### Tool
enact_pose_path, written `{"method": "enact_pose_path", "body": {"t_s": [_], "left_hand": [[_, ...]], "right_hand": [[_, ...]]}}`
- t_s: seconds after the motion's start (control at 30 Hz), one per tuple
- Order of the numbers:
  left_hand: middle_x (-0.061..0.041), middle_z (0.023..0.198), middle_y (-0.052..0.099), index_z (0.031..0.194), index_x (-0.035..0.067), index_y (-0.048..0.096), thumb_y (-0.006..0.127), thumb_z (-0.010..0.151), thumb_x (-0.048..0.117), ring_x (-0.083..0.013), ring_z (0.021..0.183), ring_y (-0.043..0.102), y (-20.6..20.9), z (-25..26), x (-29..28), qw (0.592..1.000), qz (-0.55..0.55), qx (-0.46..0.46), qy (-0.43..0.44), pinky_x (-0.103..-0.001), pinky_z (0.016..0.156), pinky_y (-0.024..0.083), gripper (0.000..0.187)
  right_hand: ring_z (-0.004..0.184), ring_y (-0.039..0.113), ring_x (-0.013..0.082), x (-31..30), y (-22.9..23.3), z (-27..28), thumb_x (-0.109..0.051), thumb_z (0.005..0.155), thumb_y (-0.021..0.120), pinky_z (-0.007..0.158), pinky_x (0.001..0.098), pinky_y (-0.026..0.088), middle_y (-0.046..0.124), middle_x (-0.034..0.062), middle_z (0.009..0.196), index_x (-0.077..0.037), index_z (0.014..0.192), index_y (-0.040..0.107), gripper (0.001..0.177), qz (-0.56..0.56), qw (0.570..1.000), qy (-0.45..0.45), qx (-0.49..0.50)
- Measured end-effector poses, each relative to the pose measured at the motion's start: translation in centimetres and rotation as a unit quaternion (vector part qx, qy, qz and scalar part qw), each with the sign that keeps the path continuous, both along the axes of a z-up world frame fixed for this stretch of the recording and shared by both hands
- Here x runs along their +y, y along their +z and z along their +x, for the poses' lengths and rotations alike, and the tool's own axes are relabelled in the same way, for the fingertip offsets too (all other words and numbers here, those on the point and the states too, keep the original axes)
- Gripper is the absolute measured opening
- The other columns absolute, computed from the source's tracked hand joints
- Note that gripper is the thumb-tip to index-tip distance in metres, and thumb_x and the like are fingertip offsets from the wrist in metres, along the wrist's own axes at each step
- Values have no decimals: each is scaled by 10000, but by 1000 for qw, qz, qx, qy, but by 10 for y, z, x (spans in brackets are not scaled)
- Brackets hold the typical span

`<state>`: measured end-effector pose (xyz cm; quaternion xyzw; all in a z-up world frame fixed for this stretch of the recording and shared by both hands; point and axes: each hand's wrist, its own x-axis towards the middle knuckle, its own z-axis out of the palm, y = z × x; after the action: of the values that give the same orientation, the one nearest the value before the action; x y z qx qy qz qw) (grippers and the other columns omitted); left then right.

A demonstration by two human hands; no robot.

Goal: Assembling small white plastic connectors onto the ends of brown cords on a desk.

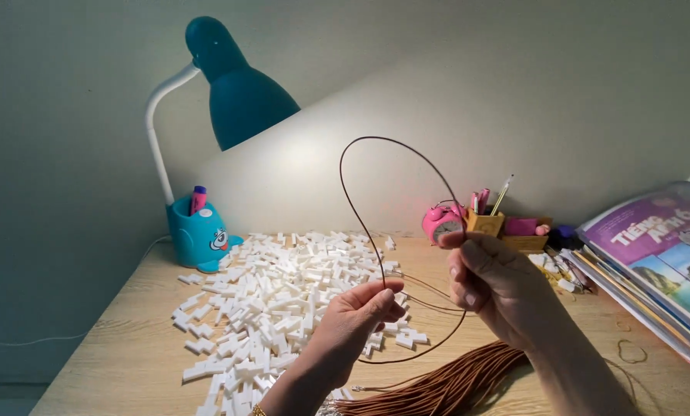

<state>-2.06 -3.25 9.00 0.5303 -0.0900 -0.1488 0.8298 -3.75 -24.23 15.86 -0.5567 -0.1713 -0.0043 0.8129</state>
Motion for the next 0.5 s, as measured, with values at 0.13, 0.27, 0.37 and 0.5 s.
{"method": "enact_pose_path", "body": {"t_s": [0.13,0.27,0.37,0.5], "left_hand": [[-119,781,706,1119,19,733,601,910,172,-167,761,634,4,-1,20,997,48,-19,51,-276,792,512,291],[-89,739,723,1114,48,743,597,911,186,-124,735,638,1,-2,23,989,86,-73,96,-249,799,504,286],[-69,715,714,1093,65,740,590,925,179,-106,701,627,-4,-4,21,985,114,-91,89,-235,760,489,253],[-85,756,675,1104,50,704,560,967,157,-150,524,582,-7,-12,19,986,160,-53,9,-230,505,510,225]], "right_hand": [[699,555,231,2,4,8,-91,988,513,646,316,485,608,131,764,33,1096,663,223,-30,992,-101,-63],[888,652,243,3,-9,20,-118,1017,459,807,360,516,685,143,917,-53,1197,617,249,-30,974,-204,-88],[868,652,316,8,-12,21,-136,1028,436,780,427,558,670,164,950,-65,1177,622,249,77,987,-139,-28],[969,632,268,10,-6,27,-186,981,516,828,436,520,662,97,1020,-131,1137,650,213,157,973,-154,65]]}}
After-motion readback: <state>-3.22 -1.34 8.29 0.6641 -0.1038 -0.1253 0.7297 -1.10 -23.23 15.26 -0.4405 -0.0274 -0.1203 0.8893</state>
